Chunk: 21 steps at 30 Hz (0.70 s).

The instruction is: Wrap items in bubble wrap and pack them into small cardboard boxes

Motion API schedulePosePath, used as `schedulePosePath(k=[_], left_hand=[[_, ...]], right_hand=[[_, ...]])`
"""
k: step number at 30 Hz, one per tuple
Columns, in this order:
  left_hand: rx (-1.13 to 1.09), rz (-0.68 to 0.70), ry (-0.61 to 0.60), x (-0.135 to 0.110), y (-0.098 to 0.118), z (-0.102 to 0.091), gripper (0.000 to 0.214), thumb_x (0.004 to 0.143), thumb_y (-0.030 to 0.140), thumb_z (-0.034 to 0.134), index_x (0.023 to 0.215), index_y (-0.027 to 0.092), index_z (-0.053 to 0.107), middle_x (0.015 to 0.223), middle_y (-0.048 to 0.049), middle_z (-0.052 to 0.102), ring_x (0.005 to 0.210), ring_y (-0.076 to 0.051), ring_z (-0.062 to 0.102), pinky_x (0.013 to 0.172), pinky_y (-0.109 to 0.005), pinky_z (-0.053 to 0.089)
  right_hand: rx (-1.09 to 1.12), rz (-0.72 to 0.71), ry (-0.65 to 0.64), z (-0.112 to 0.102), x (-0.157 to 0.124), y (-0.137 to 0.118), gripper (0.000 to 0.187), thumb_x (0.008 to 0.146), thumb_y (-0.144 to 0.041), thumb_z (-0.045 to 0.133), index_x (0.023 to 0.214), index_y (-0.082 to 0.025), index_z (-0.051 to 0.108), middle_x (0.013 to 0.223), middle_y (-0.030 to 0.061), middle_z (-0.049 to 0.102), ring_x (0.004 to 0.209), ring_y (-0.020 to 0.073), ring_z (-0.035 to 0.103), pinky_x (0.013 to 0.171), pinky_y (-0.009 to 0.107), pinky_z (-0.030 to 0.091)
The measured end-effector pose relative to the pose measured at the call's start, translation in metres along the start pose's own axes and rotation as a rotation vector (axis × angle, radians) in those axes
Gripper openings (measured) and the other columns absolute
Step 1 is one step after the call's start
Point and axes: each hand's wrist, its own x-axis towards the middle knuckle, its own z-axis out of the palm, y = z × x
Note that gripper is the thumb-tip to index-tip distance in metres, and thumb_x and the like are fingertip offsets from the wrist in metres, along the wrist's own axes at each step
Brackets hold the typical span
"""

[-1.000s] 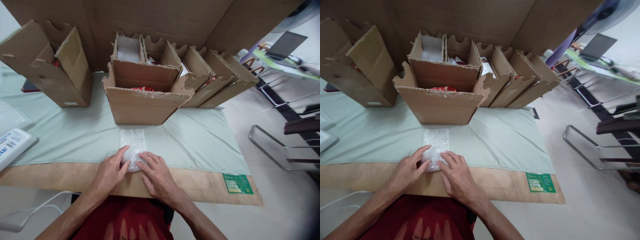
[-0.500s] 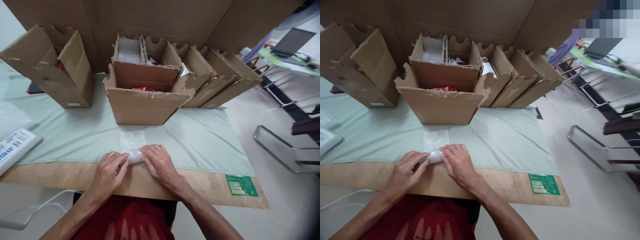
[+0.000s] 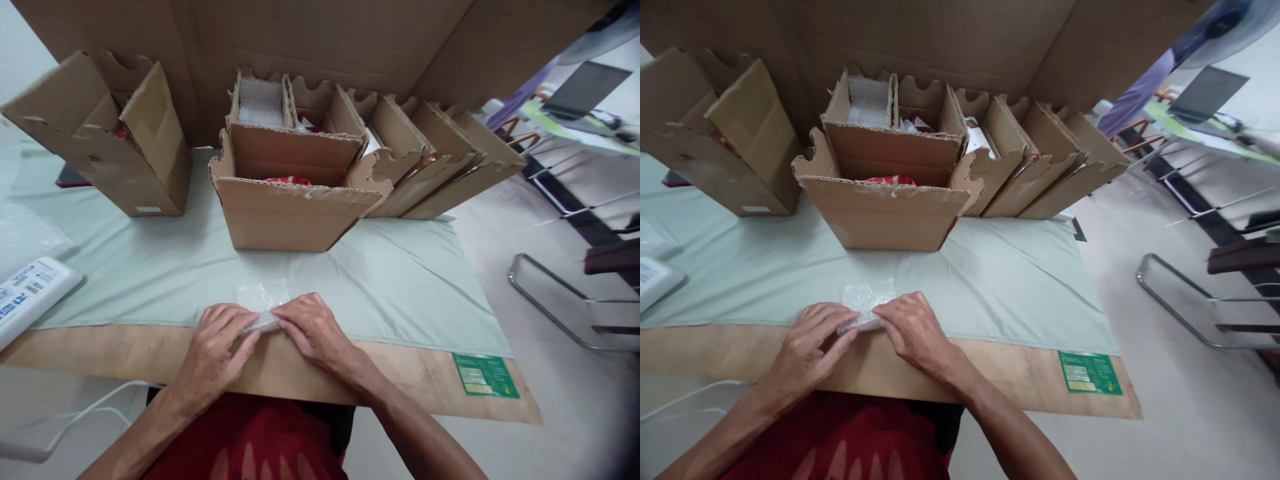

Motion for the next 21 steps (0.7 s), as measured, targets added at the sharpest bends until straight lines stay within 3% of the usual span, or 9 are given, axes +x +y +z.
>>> schedulePosePath(k=[5,10,12,15,18,21], left_hand=[[0.110,-0.127,0.046,0.008,-0.013,0.011,0.014,0.099,0.022,0.056,0.108,0.018,0.067,0.092,-0.0060,0.075,0.082,-0.022,0.067,0.077,-0.036,0.051],[0.091,-0.251,0.078,0.013,-0.011,0.014,0.024,0.099,0.029,0.055,0.115,0.016,0.067,0.101,-0.0100,0.071,0.094,-0.026,0.067,0.084,-0.042,0.054],[-0.016,-0.374,0.149,0.007,-0.008,0.010,0.033,0.096,0.035,0.059,0.121,0.015,0.065,0.107,-0.0113,0.069,0.094,-0.024,0.067,0.084,-0.039,0.057],[-0.265,-0.633,0.187,-0.002,-0.002,0.005,0.048,0.094,0.042,0.062,0.133,0.015,0.059,0.117,-0.0124,0.068,0.097,-0.022,0.069,0.085,-0.037,0.058],[-0.586,-0.794,0.019,-0.002,0.008,0.006,0.049,0.094,0.047,0.061,0.133,0.018,0.060,0.124,-0.0118,0.070,0.110,-0.024,0.069,0.095,-0.038,0.056],[-0.810,-0.815,-0.123,0.009,0.020,0.011,0.043,0.095,0.047,0.059,0.128,0.020,0.064,0.125,-0.0095,0.072,0.116,-0.024,0.068,0.100,-0.037,0.054]], right_hand=[[-0.188,0.010,0.119,-0.003,0.001,-0.007,0.023,0.099,-0.021,0.057,0.119,-0.022,0.068,0.127,0.0127,0.070,0.114,0.0275,0.062,0.093,0.044,0.047],[-0.299,-0.088,-0.021,0.005,0.012,-0.005,0.025,0.099,-0.017,0.056,0.120,-0.019,0.068,0.124,0.0130,0.073,0.109,0.0288,0.063,0.089,0.046,0.047],[-0.214,-0.027,0.017,0.007,0.016,0.000,0.024,0.100,-0.016,0.053,0.118,-0.019,0.069,0.117,0.0116,0.076,0.102,0.0266,0.067,0.086,0.043,0.048],[0.043,0.178,0.144,0.003,0.016,0.003,0.023,0.101,-0.020,0.053,0.117,-0.021,0.070,0.111,0.0084,0.078,0.098,0.0232,0.070,0.088,0.039,0.050],[0.311,0.354,0.180,-0.002,0.013,-0.005,0.021,0.098,-0.026,0.057,0.114,-0.023,0.071,0.109,0.0058,0.078,0.097,0.0217,0.071,0.087,0.036,0.052],[0.502,0.363,0.082,-0.002,0.010,-0.015,0.020,0.095,-0.027,0.060,0.110,-0.024,0.072,0.100,0.0030,0.077,0.087,0.0191,0.069,0.081,0.032,0.053]])
